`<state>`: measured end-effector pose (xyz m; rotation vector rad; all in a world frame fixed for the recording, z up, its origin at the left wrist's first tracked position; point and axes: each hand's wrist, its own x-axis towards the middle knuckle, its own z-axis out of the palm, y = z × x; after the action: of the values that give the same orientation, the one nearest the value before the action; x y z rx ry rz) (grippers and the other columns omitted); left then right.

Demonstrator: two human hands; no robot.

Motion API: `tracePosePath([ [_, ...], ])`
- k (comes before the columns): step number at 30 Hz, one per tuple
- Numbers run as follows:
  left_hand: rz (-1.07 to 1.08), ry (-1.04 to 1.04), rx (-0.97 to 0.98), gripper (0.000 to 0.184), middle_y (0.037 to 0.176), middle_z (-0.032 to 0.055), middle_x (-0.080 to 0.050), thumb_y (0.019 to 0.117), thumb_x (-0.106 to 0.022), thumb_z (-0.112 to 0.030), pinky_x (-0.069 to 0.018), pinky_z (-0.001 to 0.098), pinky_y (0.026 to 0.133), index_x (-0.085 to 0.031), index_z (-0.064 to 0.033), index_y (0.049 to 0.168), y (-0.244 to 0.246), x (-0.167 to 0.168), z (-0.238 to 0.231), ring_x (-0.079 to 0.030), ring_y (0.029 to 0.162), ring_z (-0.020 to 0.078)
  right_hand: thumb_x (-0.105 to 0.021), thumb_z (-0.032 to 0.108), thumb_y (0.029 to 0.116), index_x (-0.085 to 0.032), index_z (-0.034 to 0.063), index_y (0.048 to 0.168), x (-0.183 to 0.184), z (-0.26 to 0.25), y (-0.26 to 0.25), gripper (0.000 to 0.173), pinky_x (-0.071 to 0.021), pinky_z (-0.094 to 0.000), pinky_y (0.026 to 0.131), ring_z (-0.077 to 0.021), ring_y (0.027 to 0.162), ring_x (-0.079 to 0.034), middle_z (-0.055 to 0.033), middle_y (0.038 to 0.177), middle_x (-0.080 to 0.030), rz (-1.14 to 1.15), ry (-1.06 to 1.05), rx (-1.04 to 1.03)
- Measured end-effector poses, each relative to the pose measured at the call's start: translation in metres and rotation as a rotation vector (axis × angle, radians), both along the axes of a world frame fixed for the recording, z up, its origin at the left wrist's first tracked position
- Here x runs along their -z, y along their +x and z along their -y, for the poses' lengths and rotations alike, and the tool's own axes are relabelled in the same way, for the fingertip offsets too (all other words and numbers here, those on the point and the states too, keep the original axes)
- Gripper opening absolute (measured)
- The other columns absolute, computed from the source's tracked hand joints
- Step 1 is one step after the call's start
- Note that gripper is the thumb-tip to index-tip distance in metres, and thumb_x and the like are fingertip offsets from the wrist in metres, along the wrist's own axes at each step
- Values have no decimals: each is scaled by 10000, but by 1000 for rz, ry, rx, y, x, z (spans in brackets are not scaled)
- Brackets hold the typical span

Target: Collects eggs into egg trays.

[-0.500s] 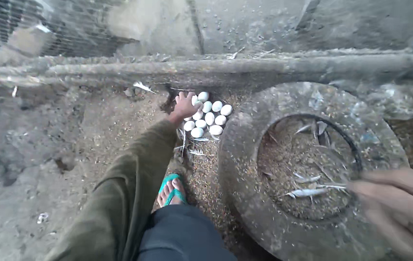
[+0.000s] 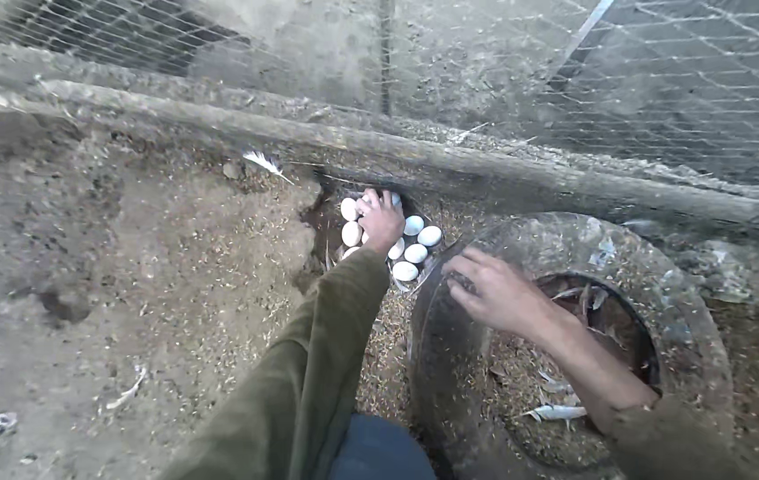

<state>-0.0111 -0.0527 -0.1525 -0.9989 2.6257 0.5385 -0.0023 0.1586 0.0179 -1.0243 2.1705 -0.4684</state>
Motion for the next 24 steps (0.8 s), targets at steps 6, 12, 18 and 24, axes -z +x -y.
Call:
tracePosePath([
  [6, 5, -11, 11, 673, 1549, 332, -333, 935, -627, -559, -455, 696, 974, -533, -161, 1469, -12, 12, 19, -385, 1355, 581, -535, 215, 1026, -696, 60, 1233, -5, -15, 9, 304, -561, -475, 908, -300, 1040, -682, -167, 1213, -663, -19, -63, 44],
  [12, 40, 5, -1, 751, 1489, 411, -353, 874, -705, -554, -454, 739, 928, -547, -98, 1449, -13, 7, 22, -489, 1236, 613, -528, 209, 1030, -690, 55, 1237, -31, -65, 11, 305, -552, -480, 919, -316, 1076, -671, -177, 1203, -660, -69, -70, 91],
  [18, 43, -17, 3, 815, 1533, 359, -353, 780, -753, -663, -454, 729, 948, -605, -153, 1398, -12, 11, 36, -498, 1280, 561, -537, 198, 1031, -671, 62, 1254, -64, -114, 31, 295, -526, -516, 919, -367, 1147, -631, -195, 1221, -644, -191, -60, 95],
  [24, 59, 56, 60, 784, 1499, 366, -411, 877, -693, -611, -358, 741, 1057, -548, -93, 1446, -2, -14, 23, -401, 1379, 564, -564, 187, 1014, -668, 65, 1248, -68, -150, 52, 284, -527, -531, 883, -372, 1156, -619, -195, 1231, -632, -183, -122, 137],
])
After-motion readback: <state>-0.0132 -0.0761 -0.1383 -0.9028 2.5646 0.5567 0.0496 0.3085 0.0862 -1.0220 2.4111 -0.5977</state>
